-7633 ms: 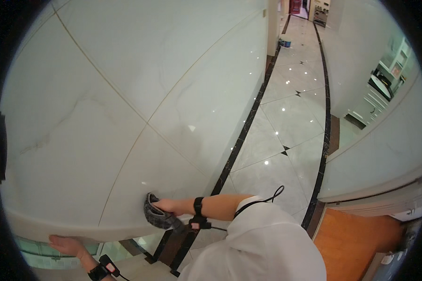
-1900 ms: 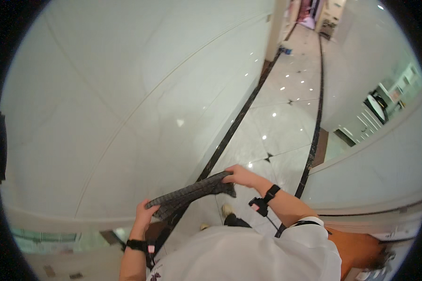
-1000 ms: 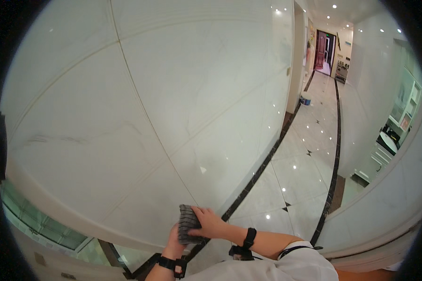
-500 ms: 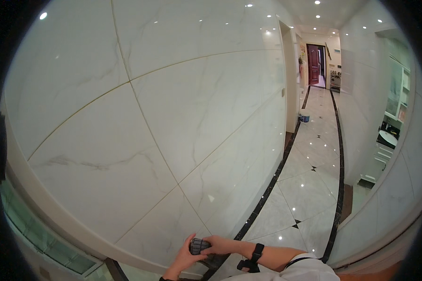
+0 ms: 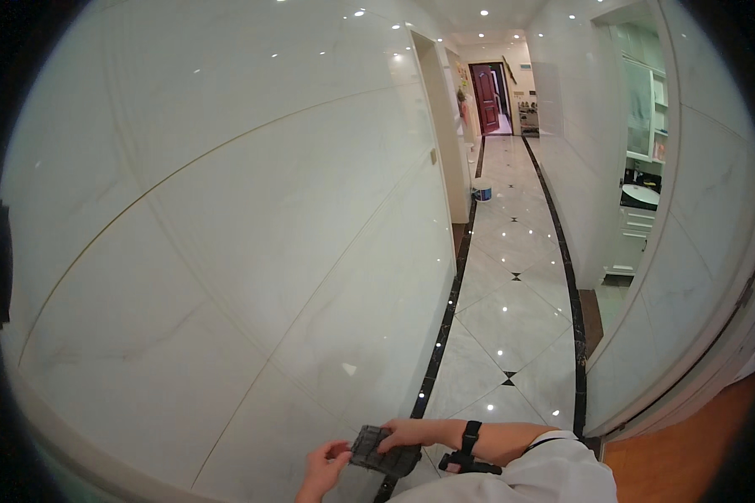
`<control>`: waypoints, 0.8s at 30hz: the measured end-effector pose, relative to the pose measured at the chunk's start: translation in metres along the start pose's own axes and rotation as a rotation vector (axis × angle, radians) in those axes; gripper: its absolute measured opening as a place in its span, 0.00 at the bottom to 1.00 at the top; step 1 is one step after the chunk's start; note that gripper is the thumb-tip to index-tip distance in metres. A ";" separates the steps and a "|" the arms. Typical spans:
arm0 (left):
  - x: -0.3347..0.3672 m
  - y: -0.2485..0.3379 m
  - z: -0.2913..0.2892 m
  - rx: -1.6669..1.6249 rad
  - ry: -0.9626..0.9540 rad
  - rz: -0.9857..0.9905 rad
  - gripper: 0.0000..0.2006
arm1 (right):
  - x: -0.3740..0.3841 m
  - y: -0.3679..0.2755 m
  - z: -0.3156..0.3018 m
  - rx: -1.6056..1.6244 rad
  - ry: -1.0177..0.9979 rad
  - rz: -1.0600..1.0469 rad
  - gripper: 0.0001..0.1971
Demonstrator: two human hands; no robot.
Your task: The person wipes a white tiled wall with a dark cloth, moving methodically along the surface. They pause to rinse and wring the cloth at a bathroom sink before resuming wall cleaning. The person also wipes the sink countertop briefly.
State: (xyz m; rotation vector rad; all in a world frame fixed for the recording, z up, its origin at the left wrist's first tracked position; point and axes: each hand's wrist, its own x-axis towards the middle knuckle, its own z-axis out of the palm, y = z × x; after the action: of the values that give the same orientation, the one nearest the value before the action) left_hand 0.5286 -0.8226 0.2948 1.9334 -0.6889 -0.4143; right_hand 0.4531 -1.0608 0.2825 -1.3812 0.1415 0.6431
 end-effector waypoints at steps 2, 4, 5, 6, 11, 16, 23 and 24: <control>0.017 0.000 0.004 0.052 0.167 0.041 0.13 | 0.003 0.019 -0.048 0.196 0.158 -0.001 0.18; 0.032 0.009 -0.002 0.075 0.250 0.041 0.11 | -0.002 0.032 -0.097 0.380 0.307 -0.037 0.17; 0.034 0.021 -0.004 0.156 0.279 0.009 0.11 | -0.006 0.036 -0.121 0.467 0.377 -0.071 0.16; 0.038 0.033 -0.005 0.235 0.313 -0.023 0.12 | -0.012 0.038 -0.149 0.550 0.447 -0.105 0.15; 0.093 0.048 0.013 0.340 0.651 0.021 0.09 | -0.045 0.057 -0.309 0.942 0.686 -0.243 0.12; 0.172 0.118 0.049 0.606 0.793 0.356 0.09 | -0.061 -0.013 -0.430 0.816 0.898 -0.538 0.12; 0.243 0.165 0.047 0.876 0.902 0.576 0.11 | -0.029 -0.278 -0.448 0.448 0.872 -1.341 0.16; 0.247 0.168 0.042 0.893 0.937 0.571 0.11 | -0.013 -0.308 -0.439 0.277 0.861 -1.394 0.17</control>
State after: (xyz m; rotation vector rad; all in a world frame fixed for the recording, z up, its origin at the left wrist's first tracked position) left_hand 0.6500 -1.0635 0.4295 2.2456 -0.7783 1.2784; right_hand 0.7156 -1.4932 0.4625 -1.0696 -0.0709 -1.1005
